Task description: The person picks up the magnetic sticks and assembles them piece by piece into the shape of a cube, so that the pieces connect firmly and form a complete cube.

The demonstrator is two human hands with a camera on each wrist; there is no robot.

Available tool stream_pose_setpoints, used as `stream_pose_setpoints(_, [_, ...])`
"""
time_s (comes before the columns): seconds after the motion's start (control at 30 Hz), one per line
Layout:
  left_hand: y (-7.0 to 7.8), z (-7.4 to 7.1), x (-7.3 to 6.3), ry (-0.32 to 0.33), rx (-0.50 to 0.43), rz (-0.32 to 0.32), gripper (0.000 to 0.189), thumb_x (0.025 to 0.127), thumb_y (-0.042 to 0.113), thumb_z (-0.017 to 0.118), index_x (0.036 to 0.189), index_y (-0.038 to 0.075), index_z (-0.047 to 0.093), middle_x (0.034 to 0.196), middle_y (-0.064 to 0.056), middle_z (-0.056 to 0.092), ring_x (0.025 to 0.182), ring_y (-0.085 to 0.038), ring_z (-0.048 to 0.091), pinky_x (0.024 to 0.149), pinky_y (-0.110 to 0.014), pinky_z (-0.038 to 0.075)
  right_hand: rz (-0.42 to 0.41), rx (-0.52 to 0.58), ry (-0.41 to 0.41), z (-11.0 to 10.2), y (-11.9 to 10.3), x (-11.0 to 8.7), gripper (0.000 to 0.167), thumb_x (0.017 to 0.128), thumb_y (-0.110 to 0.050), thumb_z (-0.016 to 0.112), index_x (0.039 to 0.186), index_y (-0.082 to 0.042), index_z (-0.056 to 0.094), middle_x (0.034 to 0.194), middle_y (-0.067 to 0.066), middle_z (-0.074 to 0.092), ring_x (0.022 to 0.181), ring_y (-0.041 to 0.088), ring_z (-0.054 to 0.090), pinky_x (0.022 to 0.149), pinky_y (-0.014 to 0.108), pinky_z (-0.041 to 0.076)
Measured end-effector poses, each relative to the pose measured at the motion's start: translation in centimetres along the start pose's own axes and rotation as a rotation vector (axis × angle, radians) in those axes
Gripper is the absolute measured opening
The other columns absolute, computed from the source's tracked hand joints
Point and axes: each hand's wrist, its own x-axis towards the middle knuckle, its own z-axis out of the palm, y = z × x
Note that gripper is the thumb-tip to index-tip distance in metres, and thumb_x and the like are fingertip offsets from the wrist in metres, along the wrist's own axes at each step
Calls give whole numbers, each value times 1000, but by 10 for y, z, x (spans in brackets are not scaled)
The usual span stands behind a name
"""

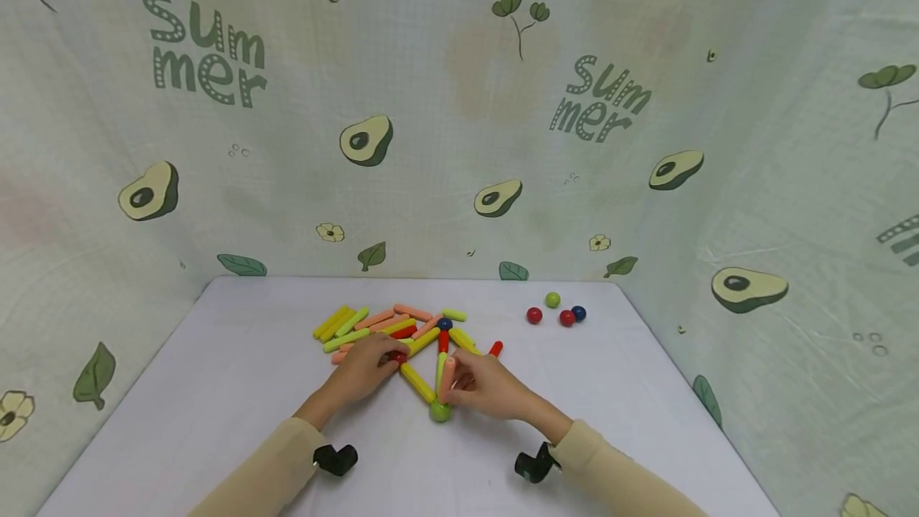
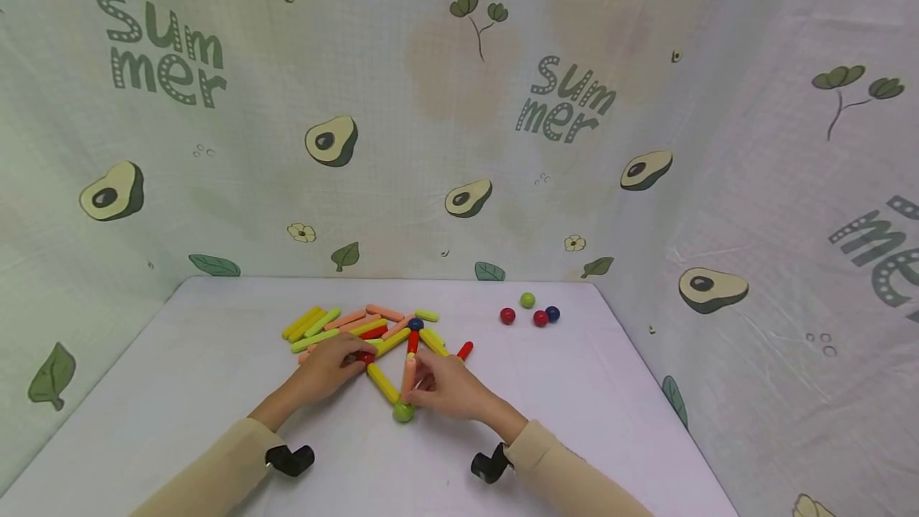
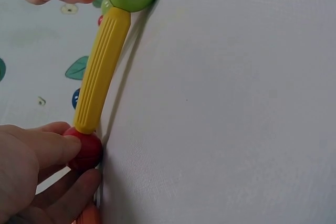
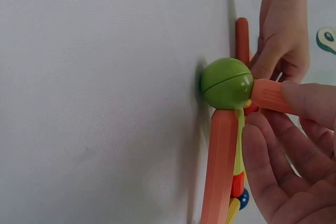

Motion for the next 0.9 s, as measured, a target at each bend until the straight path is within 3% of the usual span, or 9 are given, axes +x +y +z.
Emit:
stream_pose_setpoints(0.17, [5,-2,-4,22,17,-12,29,93,10,83,121,18,78,120,1,71,103,-16,63,93,-40,59,-15,-1,12,1,0,1,25,94,-25,84,108,-22,64,97,-11,71,87,5,66,80,23,57])
stream_pose_setpoints(0.3, [18,-6,-8,52,-43,-7,32,93,14,84,124,16,77,121,0,72,101,-16,63,89,-35,58,-6,11,25,1,-1,0,24,93,-25,85,106,-22,65,94,-11,70,84,6,66,77,23,57])
stream_pose_setpoints(0.53, [52,-13,-14,17,-262,100,30,95,25,83,122,17,76,111,5,76,97,-9,69,86,-25,59,6,60,66,6,-2,0,22,93,-22,85,107,-19,68,95,-10,74,85,6,69,79,23,58])
stream_pose_setpoints(0.67, [62,-11,-16,-10,-291,146,26,96,28,81,118,16,76,104,11,75,95,-5,70,85,-24,59,-2,100,69,13,-4,3,22,93,-20,85,109,-18,70,95,-9,75,85,5,70,79,22,59])
stream_pose_setpoints(0.9, [70,-9,-18,4,-313,114,20,96,24,81,113,18,75,99,13,73,90,-4,69,82,-18,57,-24,58,63,7,-4,1,22,94,-20,84,113,-18,73,96,-7,75,86,5,70,79,22,59])
